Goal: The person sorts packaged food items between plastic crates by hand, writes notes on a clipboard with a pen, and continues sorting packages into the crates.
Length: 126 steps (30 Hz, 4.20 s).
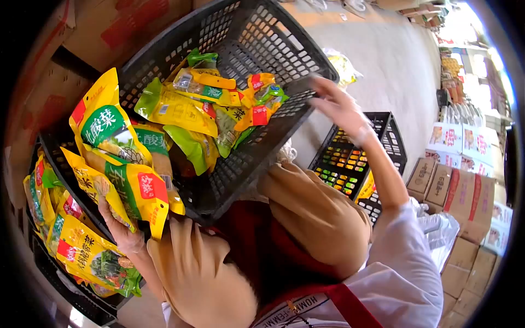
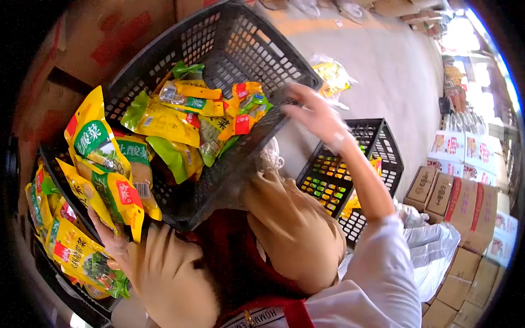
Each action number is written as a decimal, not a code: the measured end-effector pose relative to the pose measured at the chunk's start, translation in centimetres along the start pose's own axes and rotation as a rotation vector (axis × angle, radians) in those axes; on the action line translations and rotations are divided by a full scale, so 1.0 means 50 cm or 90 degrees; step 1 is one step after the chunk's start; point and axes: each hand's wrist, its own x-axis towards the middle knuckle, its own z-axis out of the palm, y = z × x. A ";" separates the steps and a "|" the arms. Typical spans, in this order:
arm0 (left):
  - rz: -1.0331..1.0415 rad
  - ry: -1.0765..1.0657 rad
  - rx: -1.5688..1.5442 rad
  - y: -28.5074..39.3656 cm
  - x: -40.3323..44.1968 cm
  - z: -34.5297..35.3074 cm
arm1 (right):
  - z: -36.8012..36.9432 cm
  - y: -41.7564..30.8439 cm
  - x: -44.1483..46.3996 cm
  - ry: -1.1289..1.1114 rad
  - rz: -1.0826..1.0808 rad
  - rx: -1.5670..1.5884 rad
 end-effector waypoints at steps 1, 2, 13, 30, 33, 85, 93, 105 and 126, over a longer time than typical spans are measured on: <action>-0.004 0.009 0.003 0.004 -0.001 0.003 | 0.035 -0.047 0.069 -0.100 -0.102 -0.154; -0.008 0.026 0.034 0.008 -0.003 0.006 | 0.092 -0.028 0.142 -0.157 -0.179 -0.223; -0.038 0.058 0.136 0.021 0.008 0.023 | 0.350 0.120 0.362 -0.676 0.196 -0.521; -0.254 0.300 -0.358 0.040 0.017 0.042 | 0.364 0.127 0.395 -0.578 -0.180 -0.698; -0.011 0.094 0.035 0.034 0.008 0.048 | 0.327 0.078 0.359 -0.610 -0.203 -0.631; -0.255 0.167 -0.805 0.043 0.020 0.027 | 0.201 -0.079 0.249 -0.037 -0.030 -0.137; -0.378 0.239 -0.722 0.028 0.031 0.014 | 0.169 -0.228 0.151 -0.259 -0.055 0.090; -0.285 0.151 -0.320 0.212 0.119 0.066 | -0.016 -0.300 -0.055 -0.376 -0.212 -0.143; -0.326 -0.142 -0.186 0.237 0.306 0.482 | -0.216 -0.055 -0.196 -0.107 -0.161 0.056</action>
